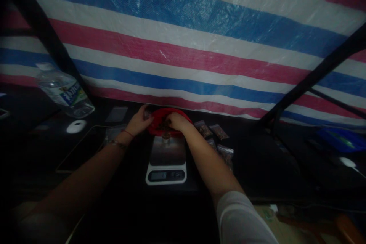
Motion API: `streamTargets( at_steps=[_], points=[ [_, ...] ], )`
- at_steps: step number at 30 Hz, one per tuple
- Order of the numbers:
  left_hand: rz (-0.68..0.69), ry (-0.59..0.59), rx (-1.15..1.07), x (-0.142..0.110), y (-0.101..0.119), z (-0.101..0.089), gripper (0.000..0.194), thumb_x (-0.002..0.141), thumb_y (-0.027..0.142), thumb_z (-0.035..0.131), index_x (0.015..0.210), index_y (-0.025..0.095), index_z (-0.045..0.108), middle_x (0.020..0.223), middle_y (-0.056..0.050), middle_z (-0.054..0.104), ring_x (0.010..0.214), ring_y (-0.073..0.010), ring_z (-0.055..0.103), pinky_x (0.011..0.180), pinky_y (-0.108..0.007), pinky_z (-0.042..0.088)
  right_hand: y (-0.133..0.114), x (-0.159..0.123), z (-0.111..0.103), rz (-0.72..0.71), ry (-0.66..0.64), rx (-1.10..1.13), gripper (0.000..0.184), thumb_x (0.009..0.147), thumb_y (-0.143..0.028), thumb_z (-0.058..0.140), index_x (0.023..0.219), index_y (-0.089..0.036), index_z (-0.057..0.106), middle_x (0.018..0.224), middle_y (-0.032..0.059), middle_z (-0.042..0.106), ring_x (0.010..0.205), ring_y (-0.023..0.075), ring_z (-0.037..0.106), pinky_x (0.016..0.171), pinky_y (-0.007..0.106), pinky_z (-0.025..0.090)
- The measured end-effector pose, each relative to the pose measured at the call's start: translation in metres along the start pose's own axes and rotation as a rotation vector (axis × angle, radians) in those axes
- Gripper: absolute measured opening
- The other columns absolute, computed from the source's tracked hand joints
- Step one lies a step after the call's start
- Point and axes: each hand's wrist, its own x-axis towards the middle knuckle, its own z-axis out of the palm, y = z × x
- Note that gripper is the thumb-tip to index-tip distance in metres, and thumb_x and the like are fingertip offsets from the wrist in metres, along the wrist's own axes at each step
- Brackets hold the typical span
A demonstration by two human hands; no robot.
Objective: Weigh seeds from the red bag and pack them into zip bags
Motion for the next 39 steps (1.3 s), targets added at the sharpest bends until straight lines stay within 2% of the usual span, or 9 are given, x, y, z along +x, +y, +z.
streamTargets(
  at_steps=[6,10,18,23,28,32,39],
  points=[
    [-0.041,0.059,-0.010,0.002,-0.003,0.005,0.085,0.073,0.045,0.058,0.144,0.011,0.026,0.126,-0.016,0.057,0.114,-0.0259,0.057,0.098,-0.036,0.043,-0.006,-0.001,0.004,0.080,0.023,-0.045,0.023,0.078,-0.014,0.060,0.096,-0.019,0.073,0.100,0.0078,0.072,0.096,0.0206,0.064,0.088,0.026,0.043],
    [-0.044,0.046,-0.001,0.003,-0.003,0.007,0.083,0.074,0.045,0.057,0.144,0.012,0.028,0.126,-0.015,0.058,0.113,-0.0270,0.058,0.098,-0.037,0.044,-0.005,-0.008,0.008,0.152,0.107,-0.027,0.024,0.079,-0.013,0.059,0.097,-0.019,0.073,0.103,0.0080,0.071,0.102,0.0214,0.062,0.093,0.027,0.042],
    [-0.058,0.070,0.005,0.004,-0.006,0.008,0.080,0.076,0.046,0.057,0.144,0.013,0.029,0.123,-0.016,0.060,0.111,-0.0283,0.059,0.095,-0.038,0.045,-0.011,-0.032,0.017,0.227,0.282,0.072,0.021,0.084,-0.016,0.057,0.099,-0.018,0.071,0.108,0.0076,0.069,0.102,0.0191,0.061,0.093,0.029,0.042],
    [-0.051,0.074,0.009,0.005,-0.007,0.009,0.080,0.076,0.046,0.057,0.143,0.013,0.030,0.120,-0.015,0.061,0.109,-0.0282,0.060,0.094,-0.038,0.046,-0.010,-0.033,0.015,0.164,0.182,0.037,0.032,0.080,-0.025,0.065,0.111,-0.018,0.068,0.113,0.0106,0.066,0.107,0.0225,0.059,0.094,0.031,0.043],
    [-0.054,0.076,0.012,0.005,-0.007,0.009,0.078,0.075,0.044,0.058,0.142,0.015,0.032,0.116,-0.014,0.063,0.105,-0.0271,0.061,0.093,-0.038,0.047,-0.012,-0.025,0.010,0.178,0.038,-0.025,0.028,0.074,-0.012,0.062,0.099,-0.019,0.073,0.101,0.0090,0.071,0.095,0.0226,0.064,0.084,0.028,0.046],
    [-0.055,0.067,0.009,0.005,-0.007,0.009,0.076,0.076,0.046,0.057,0.141,0.015,0.033,0.111,-0.013,0.065,0.101,-0.0265,0.063,0.090,-0.037,0.048,-0.015,-0.024,0.009,0.178,0.033,-0.072,0.025,0.075,-0.011,0.058,0.093,-0.019,0.074,0.097,0.0089,0.072,0.092,0.0226,0.065,0.081,0.028,0.046],
    [-0.051,0.048,0.021,0.006,-0.008,0.011,0.074,0.076,0.048,0.056,0.140,0.015,0.036,0.112,-0.014,0.065,0.101,-0.0270,0.063,0.089,-0.037,0.048,-0.010,-0.026,0.012,0.172,0.108,-0.040,0.026,0.077,-0.008,0.054,0.090,-0.017,0.074,0.098,0.0100,0.072,0.097,0.0228,0.064,0.089,0.029,0.045]
  ],
)
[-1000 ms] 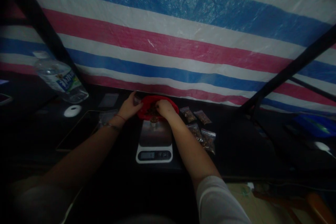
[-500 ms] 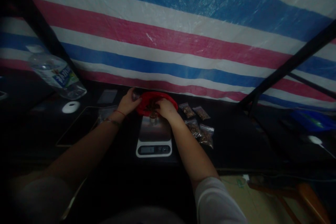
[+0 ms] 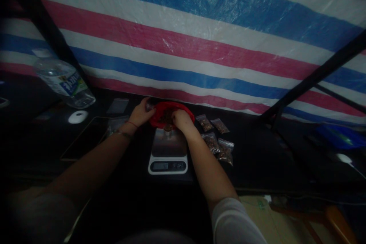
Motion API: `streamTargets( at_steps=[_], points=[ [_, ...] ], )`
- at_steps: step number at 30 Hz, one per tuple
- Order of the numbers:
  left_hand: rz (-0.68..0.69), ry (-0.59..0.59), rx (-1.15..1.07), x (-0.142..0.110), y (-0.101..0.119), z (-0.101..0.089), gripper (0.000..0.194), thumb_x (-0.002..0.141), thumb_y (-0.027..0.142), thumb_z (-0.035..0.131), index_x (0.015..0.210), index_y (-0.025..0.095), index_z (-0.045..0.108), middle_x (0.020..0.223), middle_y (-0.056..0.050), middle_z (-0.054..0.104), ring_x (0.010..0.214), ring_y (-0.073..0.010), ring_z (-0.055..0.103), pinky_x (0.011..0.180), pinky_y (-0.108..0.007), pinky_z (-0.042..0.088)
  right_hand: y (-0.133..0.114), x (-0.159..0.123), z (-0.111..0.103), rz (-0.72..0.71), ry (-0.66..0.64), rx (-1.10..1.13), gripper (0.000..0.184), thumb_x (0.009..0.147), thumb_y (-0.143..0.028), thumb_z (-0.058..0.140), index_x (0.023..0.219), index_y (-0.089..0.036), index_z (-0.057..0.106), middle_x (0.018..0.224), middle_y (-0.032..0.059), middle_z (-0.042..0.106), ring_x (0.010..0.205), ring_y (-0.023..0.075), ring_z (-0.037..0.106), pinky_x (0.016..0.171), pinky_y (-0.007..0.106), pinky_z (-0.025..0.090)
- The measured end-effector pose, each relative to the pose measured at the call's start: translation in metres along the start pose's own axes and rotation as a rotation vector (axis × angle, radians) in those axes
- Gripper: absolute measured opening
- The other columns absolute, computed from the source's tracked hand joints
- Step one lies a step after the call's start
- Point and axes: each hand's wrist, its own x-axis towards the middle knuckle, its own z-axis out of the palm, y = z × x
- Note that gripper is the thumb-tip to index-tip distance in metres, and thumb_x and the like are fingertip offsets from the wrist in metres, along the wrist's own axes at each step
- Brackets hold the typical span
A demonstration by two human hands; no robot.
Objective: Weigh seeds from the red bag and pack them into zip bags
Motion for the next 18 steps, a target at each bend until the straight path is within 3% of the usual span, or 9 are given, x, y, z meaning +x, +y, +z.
streamTargets(
  at_steps=[4,7,11,14,18],
  points=[
    [0.004,0.006,-0.009,0.000,0.001,-0.001,0.073,0.076,0.046,0.056,0.139,0.015,0.037,0.115,-0.013,0.064,0.103,-0.0260,0.062,0.091,-0.036,0.047,0.004,-0.006,-0.003,-0.001,0.085,0.114,0.023,0.076,-0.009,0.056,0.087,-0.018,0.074,0.097,0.0074,0.073,0.097,0.0204,0.064,0.090,0.029,0.045],
    [-0.001,0.012,-0.010,-0.001,0.002,-0.002,0.074,0.077,0.048,0.055,0.140,0.015,0.036,0.115,-0.013,0.064,0.103,-0.0260,0.062,0.091,-0.036,0.047,0.001,-0.020,-0.009,0.004,0.222,0.274,0.021,0.078,-0.010,0.057,0.088,-0.020,0.073,0.094,0.0038,0.072,0.093,0.0171,0.064,0.087,0.027,0.046],
    [0.005,0.013,-0.011,-0.002,0.003,-0.003,0.074,0.078,0.048,0.054,0.141,0.015,0.034,0.115,-0.013,0.064,0.101,-0.0256,0.063,0.090,-0.035,0.048,-0.014,-0.042,-0.014,-0.111,0.377,0.453,0.016,0.082,-0.015,0.059,0.089,-0.020,0.073,0.093,0.0035,0.071,0.092,0.0146,0.064,0.087,0.026,0.048],
    [0.027,0.014,-0.015,-0.002,0.003,-0.004,0.073,0.078,0.048,0.054,0.140,0.015,0.035,0.116,-0.013,0.063,0.101,-0.0253,0.063,0.090,-0.035,0.048,-0.025,-0.053,-0.013,-0.233,0.385,0.458,0.016,0.084,-0.017,0.059,0.090,-0.021,0.073,0.093,0.0043,0.070,0.093,0.0145,0.064,0.088,0.027,0.048],
    [0.018,0.020,-0.007,-0.002,0.002,-0.004,0.073,0.078,0.048,0.054,0.140,0.015,0.035,0.115,-0.013,0.063,0.102,-0.0257,0.063,0.090,-0.035,0.047,-0.032,-0.058,-0.010,-0.291,0.326,0.387,0.020,0.087,-0.018,0.058,0.100,-0.022,0.072,0.098,0.0050,0.070,0.093,0.0152,0.063,0.087,0.028,0.049]
  ],
)
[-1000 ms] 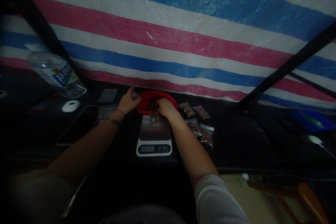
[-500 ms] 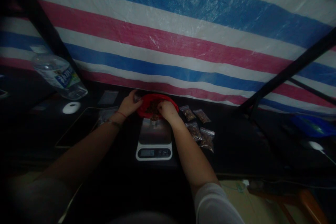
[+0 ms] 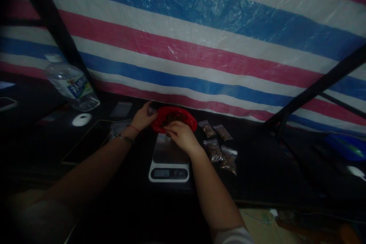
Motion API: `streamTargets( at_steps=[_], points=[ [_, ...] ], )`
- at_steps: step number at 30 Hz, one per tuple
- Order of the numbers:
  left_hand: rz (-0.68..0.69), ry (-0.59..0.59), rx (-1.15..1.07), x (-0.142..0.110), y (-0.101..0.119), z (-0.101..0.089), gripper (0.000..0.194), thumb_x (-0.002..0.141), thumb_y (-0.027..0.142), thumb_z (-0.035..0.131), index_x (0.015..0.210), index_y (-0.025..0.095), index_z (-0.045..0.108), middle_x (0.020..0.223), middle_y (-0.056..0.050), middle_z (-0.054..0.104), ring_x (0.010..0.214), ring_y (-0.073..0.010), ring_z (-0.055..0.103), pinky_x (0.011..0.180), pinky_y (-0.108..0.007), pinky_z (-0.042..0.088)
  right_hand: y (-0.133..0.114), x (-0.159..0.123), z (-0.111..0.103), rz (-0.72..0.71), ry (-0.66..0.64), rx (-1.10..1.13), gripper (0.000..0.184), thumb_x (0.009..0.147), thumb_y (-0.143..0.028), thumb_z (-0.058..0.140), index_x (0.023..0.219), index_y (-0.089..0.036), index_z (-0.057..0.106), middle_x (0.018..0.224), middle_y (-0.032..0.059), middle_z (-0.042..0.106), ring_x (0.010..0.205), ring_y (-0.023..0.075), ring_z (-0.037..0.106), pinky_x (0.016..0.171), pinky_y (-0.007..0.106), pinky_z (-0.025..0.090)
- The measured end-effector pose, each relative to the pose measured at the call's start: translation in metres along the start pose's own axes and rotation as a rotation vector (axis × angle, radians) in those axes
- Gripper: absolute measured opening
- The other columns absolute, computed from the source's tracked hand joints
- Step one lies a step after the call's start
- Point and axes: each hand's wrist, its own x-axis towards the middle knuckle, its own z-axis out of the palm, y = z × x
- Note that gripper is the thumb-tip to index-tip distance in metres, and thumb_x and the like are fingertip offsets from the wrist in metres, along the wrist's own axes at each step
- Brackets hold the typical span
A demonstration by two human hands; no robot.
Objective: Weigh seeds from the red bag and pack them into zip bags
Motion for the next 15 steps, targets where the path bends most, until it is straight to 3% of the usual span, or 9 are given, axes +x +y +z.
streamTargets(
  at_steps=[6,15],
  points=[
    [0.007,0.008,-0.005,-0.0001,-0.0003,0.0003,0.073,0.077,0.046,0.056,0.140,0.014,0.036,0.111,-0.013,0.065,0.099,-0.0253,0.064,0.088,-0.035,0.048,-0.0033,-0.0018,-0.0010,-0.014,-0.032,-0.090,0.029,0.087,-0.018,0.058,0.115,-0.022,0.067,0.104,0.0070,0.070,0.098,0.0177,0.061,0.090,0.033,0.047],
    [-0.004,0.010,-0.010,0.0004,-0.0012,0.0000,0.072,0.078,0.046,0.055,0.140,0.016,0.036,0.112,-0.012,0.065,0.101,-0.0256,0.064,0.089,-0.035,0.048,-0.0053,-0.0012,-0.0043,-0.009,-0.055,-0.111,0.021,0.083,-0.022,0.065,0.103,-0.019,0.070,0.097,0.0065,0.072,0.091,0.0195,0.061,0.087,0.034,0.046]
  ],
)
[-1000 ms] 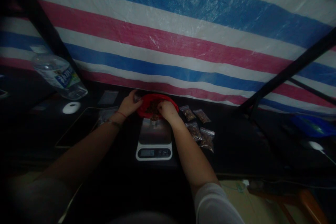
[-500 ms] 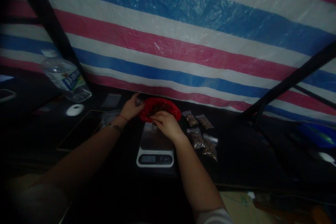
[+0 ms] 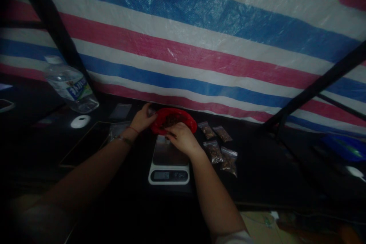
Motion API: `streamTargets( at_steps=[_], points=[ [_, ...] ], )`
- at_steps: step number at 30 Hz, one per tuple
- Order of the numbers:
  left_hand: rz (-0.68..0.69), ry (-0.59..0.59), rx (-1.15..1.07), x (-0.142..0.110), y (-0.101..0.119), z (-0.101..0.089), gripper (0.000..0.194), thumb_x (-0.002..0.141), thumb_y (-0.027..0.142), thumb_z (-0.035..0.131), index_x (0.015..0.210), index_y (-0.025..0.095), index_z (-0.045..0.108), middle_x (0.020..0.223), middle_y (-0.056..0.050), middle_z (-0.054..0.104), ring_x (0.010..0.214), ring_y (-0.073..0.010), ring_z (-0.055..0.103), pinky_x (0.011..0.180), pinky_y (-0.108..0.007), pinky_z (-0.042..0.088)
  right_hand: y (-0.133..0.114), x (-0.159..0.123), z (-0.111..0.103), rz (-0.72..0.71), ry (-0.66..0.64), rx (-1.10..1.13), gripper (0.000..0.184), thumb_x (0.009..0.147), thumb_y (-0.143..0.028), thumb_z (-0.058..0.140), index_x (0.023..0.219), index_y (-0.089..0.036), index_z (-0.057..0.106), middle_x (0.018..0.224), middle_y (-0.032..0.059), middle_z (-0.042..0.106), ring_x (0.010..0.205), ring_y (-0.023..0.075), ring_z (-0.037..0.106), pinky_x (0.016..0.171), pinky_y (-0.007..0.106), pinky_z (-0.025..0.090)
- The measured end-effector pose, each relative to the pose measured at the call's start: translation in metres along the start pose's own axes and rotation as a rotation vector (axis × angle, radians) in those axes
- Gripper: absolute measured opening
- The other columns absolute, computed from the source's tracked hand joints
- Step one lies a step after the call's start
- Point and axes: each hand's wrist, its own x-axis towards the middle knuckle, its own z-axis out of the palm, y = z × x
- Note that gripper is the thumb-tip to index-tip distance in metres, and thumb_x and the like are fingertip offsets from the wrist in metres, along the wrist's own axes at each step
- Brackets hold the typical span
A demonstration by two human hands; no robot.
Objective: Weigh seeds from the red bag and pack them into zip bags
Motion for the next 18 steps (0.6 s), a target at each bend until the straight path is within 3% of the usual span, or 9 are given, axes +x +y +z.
streamTargets(
  at_steps=[5,11,18],
  points=[
    [-0.006,0.008,-0.004,0.0005,-0.0020,0.0008,0.072,0.078,0.046,0.055,0.140,0.016,0.035,0.111,-0.012,0.066,0.099,-0.0255,0.064,0.088,-0.035,0.049,-0.0020,-0.0013,-0.0026,-0.029,0.005,0.050,0.017,0.083,-0.024,0.064,0.098,-0.018,0.071,0.091,0.0059,0.072,0.088,0.0191,0.061,0.083,0.034,0.047],
    [-0.009,0.011,-0.001,0.0011,-0.0029,0.0009,0.072,0.078,0.047,0.055,0.139,0.015,0.036,0.113,-0.013,0.065,0.102,-0.0259,0.064,0.090,-0.035,0.048,0.0008,-0.0032,-0.0049,-0.079,-0.053,0.078,0.031,0.073,-0.027,0.075,0.102,-0.019,0.069,0.096,0.0059,0.070,0.094,0.0202,0.060,0.084,0.033,0.047],
    [-0.017,0.018,0.002,0.0014,-0.0020,0.0008,0.072,0.077,0.047,0.056,0.139,0.015,0.038,0.111,-0.014,0.066,0.102,-0.0270,0.064,0.090,-0.036,0.048,0.0008,-0.0034,-0.0042,-0.078,-0.044,0.080,0.021,0.074,-0.024,0.073,0.094,-0.019,0.069,0.094,0.0055,0.069,0.094,0.0200,0.061,0.084,0.034,0.048]
  ],
)
